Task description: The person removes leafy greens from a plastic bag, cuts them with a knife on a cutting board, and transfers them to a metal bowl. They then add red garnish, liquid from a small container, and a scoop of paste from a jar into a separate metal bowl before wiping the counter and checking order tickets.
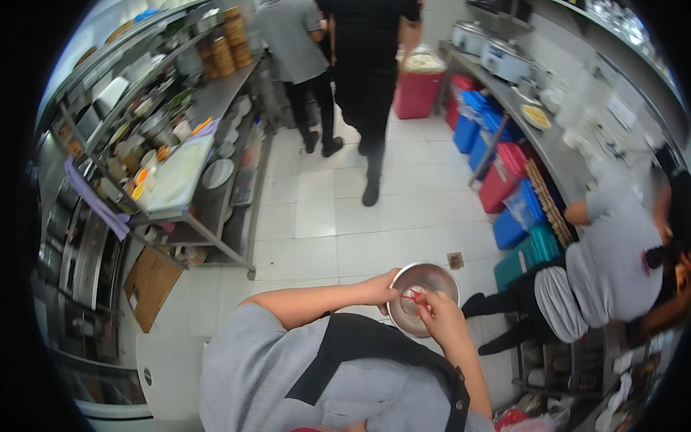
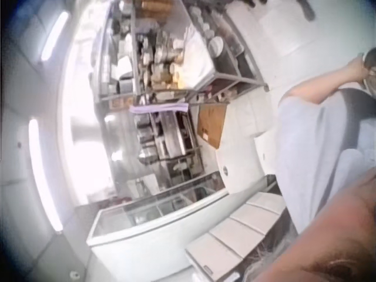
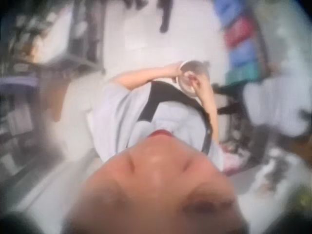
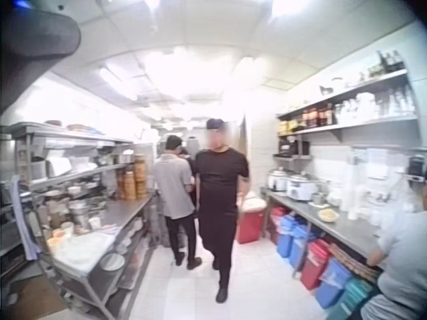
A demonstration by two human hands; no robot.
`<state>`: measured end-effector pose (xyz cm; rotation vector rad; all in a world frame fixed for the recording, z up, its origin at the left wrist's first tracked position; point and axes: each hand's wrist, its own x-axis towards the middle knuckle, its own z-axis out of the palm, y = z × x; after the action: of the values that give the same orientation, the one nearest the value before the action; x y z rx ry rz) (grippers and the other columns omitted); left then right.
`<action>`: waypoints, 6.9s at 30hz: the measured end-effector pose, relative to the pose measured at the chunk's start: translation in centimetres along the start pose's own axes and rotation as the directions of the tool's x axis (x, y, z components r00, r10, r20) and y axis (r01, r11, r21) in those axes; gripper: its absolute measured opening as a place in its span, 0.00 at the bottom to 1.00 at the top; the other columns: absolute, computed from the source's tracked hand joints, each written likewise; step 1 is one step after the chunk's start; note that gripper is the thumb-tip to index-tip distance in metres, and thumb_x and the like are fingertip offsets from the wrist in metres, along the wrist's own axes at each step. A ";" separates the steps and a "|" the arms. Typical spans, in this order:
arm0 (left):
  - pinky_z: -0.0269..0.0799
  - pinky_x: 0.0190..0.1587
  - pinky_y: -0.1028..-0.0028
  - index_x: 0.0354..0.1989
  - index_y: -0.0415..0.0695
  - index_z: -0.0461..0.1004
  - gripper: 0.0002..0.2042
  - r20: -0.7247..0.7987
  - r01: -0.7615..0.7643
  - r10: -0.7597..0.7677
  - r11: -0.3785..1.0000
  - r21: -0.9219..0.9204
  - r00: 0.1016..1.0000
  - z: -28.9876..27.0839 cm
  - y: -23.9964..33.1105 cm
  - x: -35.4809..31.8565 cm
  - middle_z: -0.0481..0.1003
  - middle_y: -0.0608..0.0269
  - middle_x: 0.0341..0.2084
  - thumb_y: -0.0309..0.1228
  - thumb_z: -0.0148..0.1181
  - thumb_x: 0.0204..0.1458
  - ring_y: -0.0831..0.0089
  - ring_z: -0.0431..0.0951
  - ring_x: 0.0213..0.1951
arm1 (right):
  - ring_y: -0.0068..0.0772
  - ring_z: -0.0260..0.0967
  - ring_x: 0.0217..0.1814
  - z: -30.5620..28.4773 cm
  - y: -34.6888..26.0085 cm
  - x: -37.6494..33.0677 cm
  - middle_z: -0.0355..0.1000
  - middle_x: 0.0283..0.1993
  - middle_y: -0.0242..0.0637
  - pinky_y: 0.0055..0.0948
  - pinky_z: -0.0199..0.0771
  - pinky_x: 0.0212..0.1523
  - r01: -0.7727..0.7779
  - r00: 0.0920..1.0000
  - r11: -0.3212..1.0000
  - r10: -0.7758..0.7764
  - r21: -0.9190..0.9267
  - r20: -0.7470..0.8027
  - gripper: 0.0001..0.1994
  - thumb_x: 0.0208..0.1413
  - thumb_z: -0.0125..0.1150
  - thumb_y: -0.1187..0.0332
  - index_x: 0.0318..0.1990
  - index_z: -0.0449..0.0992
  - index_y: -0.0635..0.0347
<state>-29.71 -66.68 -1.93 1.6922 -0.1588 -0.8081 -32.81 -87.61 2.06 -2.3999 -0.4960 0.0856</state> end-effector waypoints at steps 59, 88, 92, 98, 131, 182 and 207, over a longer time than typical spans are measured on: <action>0.80 0.25 0.72 0.61 0.41 0.50 0.28 -0.837 -0.284 -0.072 0.922 -0.264 0.543 -64.6 -5.7 -18.2 0.68 0.49 0.46 0.25 0.46 0.48 0.65 0.78 0.37 | 0.49 0.17 0.75 6.6 -30.1 53.3 0.25 0.73 0.53 0.54 0.24 0.70 0.189 0.158 0.491 -0.870 -0.851 -0.467 0.47 0.37 0.63 0.32 0.62 0.64 0.55; 0.80 0.25 0.71 0.62 0.43 0.50 0.28 -0.549 -0.621 -0.585 0.770 -0.145 -0.597 -79.1 -13.6 -30.5 0.70 0.52 0.44 0.24 0.43 0.49 0.67 0.79 0.32 | 0.41 0.73 0.25 66.3 -57.0 82.2 0.72 0.25 0.43 0.39 0.72 0.24 0.793 -0.488 -0.160 -0.745 0.588 0.455 0.19 0.43 0.61 0.61 0.43 0.70 0.59; 0.80 0.26 0.72 0.61 0.42 0.49 0.26 -0.443 -0.657 -0.633 0.744 -0.123 -0.635 -80.9 -11.7 -27.4 0.68 0.50 0.46 0.23 0.43 0.51 0.65 0.79 0.35 | 0.44 0.74 0.29 66.6 -58.5 84.3 0.74 0.27 0.45 0.40 0.74 0.28 0.693 -0.639 -0.178 -0.600 0.698 0.481 0.16 0.48 0.59 0.61 0.41 0.71 0.63; 0.81 0.27 0.71 0.64 0.42 0.47 0.30 -0.238 -0.702 -0.692 0.710 -0.054 -0.682 -84.3 -8.2 -21.8 0.69 0.50 0.46 0.24 0.46 0.49 0.65 0.79 0.34 | 0.42 0.74 0.37 64.5 -62.6 91.1 0.74 0.35 0.47 0.36 0.73 0.39 0.263 -0.853 0.153 -0.425 0.953 0.304 0.14 0.53 0.57 0.65 0.44 0.74 0.64; 0.76 0.35 0.69 0.55 0.39 0.64 0.23 -0.062 -0.430 -0.552 0.711 -0.556 -0.832 -97.2 -17.6 -25.1 0.75 0.49 0.40 0.37 0.58 0.53 0.62 0.79 0.32 | 0.25 0.65 0.27 78.3 -73.2 114.1 0.68 0.27 0.37 0.28 0.69 0.30 0.411 -0.349 0.524 -0.666 0.746 0.659 0.12 0.58 0.51 0.73 0.50 0.69 0.61; 0.72 0.46 0.61 0.46 0.32 0.61 0.36 -0.008 0.043 0.143 0.247 -0.968 -0.990 -85.4 -12.0 -44.5 0.74 0.41 0.39 0.44 0.67 0.32 0.50 0.76 0.42 | 0.52 0.60 0.55 76.9 -67.2 109.5 0.66 0.51 0.46 0.46 0.57 0.57 0.820 -0.278 -0.062 -0.912 0.569 0.301 0.23 0.41 0.57 0.76 0.49 0.68 0.61; 0.68 0.48 0.64 0.49 0.38 0.62 0.36 0.140 -0.042 0.072 0.739 -0.672 -0.987 -89.0 -18.0 -22.0 0.70 0.51 0.42 0.33 0.74 0.28 0.56 0.71 0.45 | 0.22 0.67 0.38 62.9 -72.8 96.7 0.67 0.36 0.34 0.24 0.70 0.38 0.031 -0.727 0.272 -0.654 0.962 0.208 0.17 0.56 0.57 0.70 0.53 0.67 0.61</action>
<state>0.22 21.80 -3.04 -0.8639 -2.3813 -1.4380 20.83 37.70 6.53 -0.2151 -2.3261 1.5257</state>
